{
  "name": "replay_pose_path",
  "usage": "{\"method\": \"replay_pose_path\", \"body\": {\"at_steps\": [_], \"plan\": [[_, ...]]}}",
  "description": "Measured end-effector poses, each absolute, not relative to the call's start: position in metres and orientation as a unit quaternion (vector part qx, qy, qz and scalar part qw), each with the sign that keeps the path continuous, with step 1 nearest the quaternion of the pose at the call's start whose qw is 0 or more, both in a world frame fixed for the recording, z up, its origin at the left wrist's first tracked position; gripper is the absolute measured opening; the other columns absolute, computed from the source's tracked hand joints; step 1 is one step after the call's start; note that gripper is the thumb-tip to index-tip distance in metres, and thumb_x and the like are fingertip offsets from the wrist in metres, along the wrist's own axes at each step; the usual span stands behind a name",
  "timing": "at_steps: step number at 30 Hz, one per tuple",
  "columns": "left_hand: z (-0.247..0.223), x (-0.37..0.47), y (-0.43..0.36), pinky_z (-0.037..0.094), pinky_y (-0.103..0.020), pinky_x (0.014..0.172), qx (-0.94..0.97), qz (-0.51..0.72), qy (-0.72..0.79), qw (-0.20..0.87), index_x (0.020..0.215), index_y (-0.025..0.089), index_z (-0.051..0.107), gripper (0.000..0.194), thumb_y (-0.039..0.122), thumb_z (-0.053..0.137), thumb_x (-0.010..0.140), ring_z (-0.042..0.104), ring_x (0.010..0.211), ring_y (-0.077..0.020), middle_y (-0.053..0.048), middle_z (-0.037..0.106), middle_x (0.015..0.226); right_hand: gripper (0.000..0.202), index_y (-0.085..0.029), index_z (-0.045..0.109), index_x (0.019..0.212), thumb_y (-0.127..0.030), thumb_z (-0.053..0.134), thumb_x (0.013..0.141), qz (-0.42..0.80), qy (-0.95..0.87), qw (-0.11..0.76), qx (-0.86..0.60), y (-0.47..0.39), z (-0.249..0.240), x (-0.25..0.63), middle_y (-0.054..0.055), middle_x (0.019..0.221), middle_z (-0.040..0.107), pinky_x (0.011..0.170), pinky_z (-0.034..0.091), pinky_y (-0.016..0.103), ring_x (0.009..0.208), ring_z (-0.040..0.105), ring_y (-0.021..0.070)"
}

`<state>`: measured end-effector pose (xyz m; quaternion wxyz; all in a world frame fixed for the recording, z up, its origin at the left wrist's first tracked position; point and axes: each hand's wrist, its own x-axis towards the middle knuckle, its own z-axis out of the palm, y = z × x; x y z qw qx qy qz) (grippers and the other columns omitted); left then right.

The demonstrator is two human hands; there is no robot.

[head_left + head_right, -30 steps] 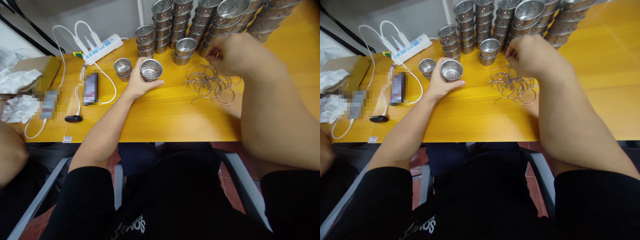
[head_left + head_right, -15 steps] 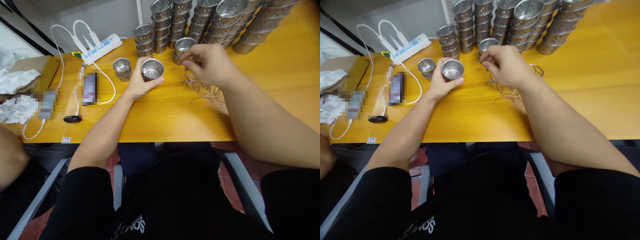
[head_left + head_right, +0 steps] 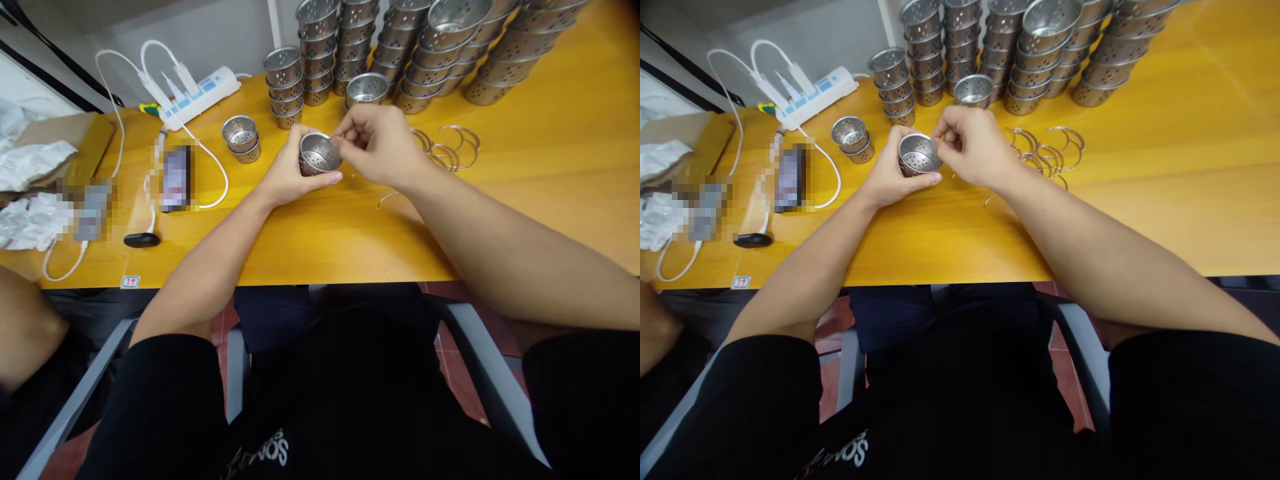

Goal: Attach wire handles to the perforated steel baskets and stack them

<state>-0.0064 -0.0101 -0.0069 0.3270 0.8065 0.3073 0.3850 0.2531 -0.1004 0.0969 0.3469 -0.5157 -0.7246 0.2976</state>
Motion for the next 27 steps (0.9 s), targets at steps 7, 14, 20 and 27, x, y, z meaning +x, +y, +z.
{"method": "replay_pose_path", "body": {"at_steps": [7,14,20,27], "plan": [[-0.01,-0.002,-0.01,0.07,-0.057,0.118,0.818,0.389,0.29,0.308,0.151,0.031,0.06,0.113,0.093,0.117,0.077,0.084,0.127,-0.0369,-0.008,0.075,0.143,0.051,-0.048,0.08,0.102,-0.093,0.102,0.095,0.319,-0.703,0.394,-0.5,-0.098,0.091,0.252,0.005,0.085,0.078,0.08,0.057,0.059,0.109,0.071,0.0454],[-0.018,0.003,-0.007,0.065,-0.061,0.126,0.826,0.399,0.301,0.262,0.155,0.033,0.058,0.112,0.091,0.118,0.08,0.082,0.133,-0.0394,-0.006,0.072,0.141,0.051,-0.057,0.082,0.111,-0.089,0.113,0.087,0.48,-0.663,0.377,-0.434,-0.096,0.088,0.255,0.0,0.062,0.061,0.062,0.046,0.055,0.092,0.069,0.0447],[-0.017,0.008,-0.012,0.063,-0.063,0.13,0.824,0.404,0.31,0.249,0.155,0.034,0.059,0.113,0.086,0.123,0.077,0.082,0.136,-0.0408,-0.006,0.073,0.141,0.053,-0.053,0.08,0.108,-0.091,0.11,0.087,0.387,-0.677,0.428,-0.457,-0.094,0.085,0.248,0.0,0.064,0.06,0.064,0.047,0.054,0.089,0.068,0.0422],[-0.008,0.003,-0.017,0.07,-0.059,0.12,0.822,0.405,0.277,0.29,0.152,0.033,0.066,0.099,0.094,0.112,0.089,0.084,0.122,-0.0357,-0.005,0.077,0.134,0.046,-0.042,0.076,0.099,-0.074,0.107,0.091,0.403,-0.678,0.421,-0.447,-0.104,0.103,0.24,0.002,0.079,0.074,0.073,0.054,0.054,0.085,0.069,0.0381]]}}
